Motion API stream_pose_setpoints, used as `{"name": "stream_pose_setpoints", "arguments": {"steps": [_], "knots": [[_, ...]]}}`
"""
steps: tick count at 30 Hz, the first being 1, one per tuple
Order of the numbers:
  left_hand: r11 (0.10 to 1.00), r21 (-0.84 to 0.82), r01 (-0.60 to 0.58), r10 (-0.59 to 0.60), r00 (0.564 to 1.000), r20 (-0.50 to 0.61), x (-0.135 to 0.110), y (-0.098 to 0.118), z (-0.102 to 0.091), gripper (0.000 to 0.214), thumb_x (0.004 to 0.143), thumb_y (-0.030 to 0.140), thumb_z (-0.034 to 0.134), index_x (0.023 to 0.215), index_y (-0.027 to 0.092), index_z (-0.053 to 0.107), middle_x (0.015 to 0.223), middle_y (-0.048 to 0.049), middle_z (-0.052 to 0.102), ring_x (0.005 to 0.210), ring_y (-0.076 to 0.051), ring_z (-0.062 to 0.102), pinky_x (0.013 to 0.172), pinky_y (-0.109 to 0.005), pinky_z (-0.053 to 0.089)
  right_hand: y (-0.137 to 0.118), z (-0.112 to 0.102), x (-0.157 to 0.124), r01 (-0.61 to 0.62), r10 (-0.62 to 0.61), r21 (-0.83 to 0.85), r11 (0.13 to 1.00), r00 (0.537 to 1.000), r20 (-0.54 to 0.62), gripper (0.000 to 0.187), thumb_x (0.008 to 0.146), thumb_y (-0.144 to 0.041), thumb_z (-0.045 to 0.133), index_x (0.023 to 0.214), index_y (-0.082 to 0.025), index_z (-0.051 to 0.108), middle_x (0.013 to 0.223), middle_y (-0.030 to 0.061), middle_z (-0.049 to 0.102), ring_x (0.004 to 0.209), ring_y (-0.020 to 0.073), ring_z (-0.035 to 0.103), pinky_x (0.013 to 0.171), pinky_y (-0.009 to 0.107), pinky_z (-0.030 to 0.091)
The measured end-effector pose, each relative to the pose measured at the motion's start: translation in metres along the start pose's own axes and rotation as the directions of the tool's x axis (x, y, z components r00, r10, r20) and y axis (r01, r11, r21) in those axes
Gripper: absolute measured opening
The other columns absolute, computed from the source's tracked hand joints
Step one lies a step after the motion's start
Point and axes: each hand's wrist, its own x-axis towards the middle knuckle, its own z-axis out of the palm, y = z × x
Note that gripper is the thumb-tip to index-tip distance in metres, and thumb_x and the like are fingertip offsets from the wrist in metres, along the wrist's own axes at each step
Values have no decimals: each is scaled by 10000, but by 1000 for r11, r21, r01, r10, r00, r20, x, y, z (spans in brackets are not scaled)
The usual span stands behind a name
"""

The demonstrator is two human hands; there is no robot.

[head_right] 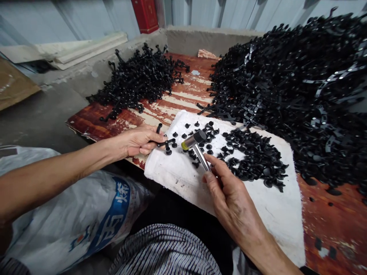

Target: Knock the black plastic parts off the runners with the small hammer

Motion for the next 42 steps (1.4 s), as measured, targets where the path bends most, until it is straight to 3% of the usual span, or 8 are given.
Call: {"name": "stream_pose_setpoints", "arguments": {"steps": [9,16,38,42], "knots": [[998,-61,6,-1,997,76,4,-2,-3,193,821,20,579,648,105,568,509,-36,616,262,19,240,267,-122,135,-2,-2,1,23,-23,-5,1000,999,-28,414,874,-446,533,1182,-181,612,673,14,616,417,103,426,320,228,300],[998,-61,-2,6,997,73,5,-3,-3,205,844,23,571,649,86,581,510,-45,625,250,16,263,258,-120,154,-2,-2,2,20,-21,-5,1000,999,-49,434,867,-442,530,1185,-161,616,678,17,629,415,97,428,319,223,313],[1000,-13,-25,26,999,20,1,-3,2,231,838,10,568,632,113,542,494,-39,613,254,4,249,262,-130,144,-2,-3,2,32,-34,-41,999,998,-48,437,868,-431,533,1190,-150,624,661,14,636,414,97,432,330,217,315],[998,44,-36,38,998,-45,-4,3,5,253,831,-3,554,624,134,509,484,-33,603,258,4,240,272,-132,135,-2,-2,2,62,-64,-74,995,997,-30,432,881,-418,512,1198,-146,624,692,37,657,518,137,556,387,226,401]]}}
